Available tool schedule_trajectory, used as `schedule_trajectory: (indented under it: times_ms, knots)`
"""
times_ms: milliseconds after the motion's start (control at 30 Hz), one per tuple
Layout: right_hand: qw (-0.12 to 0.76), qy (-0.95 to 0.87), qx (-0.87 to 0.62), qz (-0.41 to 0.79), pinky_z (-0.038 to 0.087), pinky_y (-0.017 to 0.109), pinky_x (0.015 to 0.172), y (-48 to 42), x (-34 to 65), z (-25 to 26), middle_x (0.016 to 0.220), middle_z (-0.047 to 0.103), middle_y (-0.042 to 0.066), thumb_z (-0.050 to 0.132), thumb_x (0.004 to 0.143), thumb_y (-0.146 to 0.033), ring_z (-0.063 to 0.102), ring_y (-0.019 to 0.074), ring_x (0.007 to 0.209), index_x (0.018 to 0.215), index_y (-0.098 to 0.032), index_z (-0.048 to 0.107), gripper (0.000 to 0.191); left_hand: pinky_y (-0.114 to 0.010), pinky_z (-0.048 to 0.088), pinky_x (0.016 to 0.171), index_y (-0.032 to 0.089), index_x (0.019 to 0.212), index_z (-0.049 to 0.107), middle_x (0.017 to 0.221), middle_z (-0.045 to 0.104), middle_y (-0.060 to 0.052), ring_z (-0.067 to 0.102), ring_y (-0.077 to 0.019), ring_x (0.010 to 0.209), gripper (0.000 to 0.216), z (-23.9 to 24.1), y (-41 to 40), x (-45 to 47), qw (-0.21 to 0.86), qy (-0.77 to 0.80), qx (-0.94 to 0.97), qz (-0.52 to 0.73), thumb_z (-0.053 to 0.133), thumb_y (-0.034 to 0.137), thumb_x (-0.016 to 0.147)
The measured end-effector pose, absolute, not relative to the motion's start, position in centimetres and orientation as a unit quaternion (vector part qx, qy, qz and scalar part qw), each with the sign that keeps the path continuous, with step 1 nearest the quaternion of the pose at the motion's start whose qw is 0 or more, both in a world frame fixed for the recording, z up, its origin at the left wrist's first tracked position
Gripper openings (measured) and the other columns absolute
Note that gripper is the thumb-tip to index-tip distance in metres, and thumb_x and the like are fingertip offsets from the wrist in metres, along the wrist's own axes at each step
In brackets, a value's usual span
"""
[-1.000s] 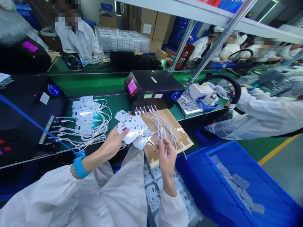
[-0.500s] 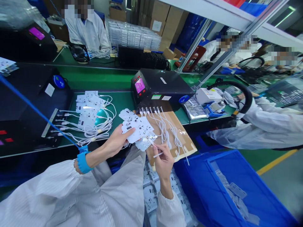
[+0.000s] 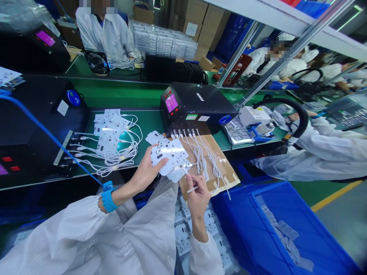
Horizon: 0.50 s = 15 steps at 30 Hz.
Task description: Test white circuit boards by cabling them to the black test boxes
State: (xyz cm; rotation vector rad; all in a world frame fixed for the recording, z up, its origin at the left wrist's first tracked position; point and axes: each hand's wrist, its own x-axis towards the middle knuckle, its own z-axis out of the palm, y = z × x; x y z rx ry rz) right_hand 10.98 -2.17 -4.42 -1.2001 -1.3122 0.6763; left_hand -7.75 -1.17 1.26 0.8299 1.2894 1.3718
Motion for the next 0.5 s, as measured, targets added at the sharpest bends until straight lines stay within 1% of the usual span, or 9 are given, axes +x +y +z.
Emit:
schedule_trajectory:
  times_ms: [100,200,333,433,500]
  knots:
    - [0.589,-0.561,-0.505,0.290,0.042,0.025,0.061,-2.2,11.0,-4.7,0.077,0.054,-0.001,0.075,0.092,-0.035,0.051,0.0112,0.067,0.094,-0.019,0.081,0.017,-0.037,0.056,0.098,0.023,0.141,0.045,0.135,0.065,-0.009,0.065,-0.0244,0.120,0.066,0.7,-1.2,-7.9,0.504,0.536,0.365,0.570,0.076,0.044,0.087]
    - [0.587,-0.567,-0.501,0.289,0.043,0.026,0.061,-1.9,11.1,-4.8,0.075,0.054,-0.001,0.074,0.092,-0.035,0.051,0.0115,0.066,0.094,-0.018,0.081,0.018,-0.036,0.056,0.095,0.023,0.139,0.045,0.130,0.066,-0.009,0.065,-0.0236,0.117,0.064,0.1,-0.9,-8.0,0.503,0.527,0.376,0.572,0.076,0.044,0.087]
    - [0.557,-0.586,-0.505,0.302,0.043,0.027,0.062,-2.0,11.8,-4.7,0.075,0.059,0.000,0.076,0.090,-0.039,0.053,0.0123,0.067,0.091,-0.017,0.082,0.023,-0.038,0.055,0.098,0.021,0.133,0.046,0.125,0.066,-0.009,0.064,-0.0236,0.116,0.057,-0.3,-1.0,-7.7,0.504,0.525,0.363,0.582,0.075,0.037,0.086]
    - [0.544,-0.581,-0.525,0.301,0.045,0.029,0.067,-2.2,12.4,-4.7,0.081,0.064,0.003,0.078,0.087,-0.044,0.057,0.0143,0.073,0.091,-0.017,0.081,0.027,-0.039,0.053,0.101,0.020,0.129,0.046,0.123,0.065,-0.010,0.063,-0.0232,0.116,0.051,-0.4,-0.9,-7.5,0.505,0.507,0.380,0.586,0.073,0.030,0.087]
    - [0.530,-0.564,-0.548,0.318,0.044,0.030,0.065,-2.1,12.7,-4.8,0.084,0.066,0.004,0.080,0.083,-0.050,0.058,0.0155,0.074,0.093,-0.017,0.081,0.034,-0.039,0.052,0.101,0.020,0.128,0.047,0.122,0.065,-0.009,0.063,-0.0227,0.114,0.049,-0.6,-0.6,-7.5,0.485,0.503,0.408,0.588,0.073,0.029,0.087]
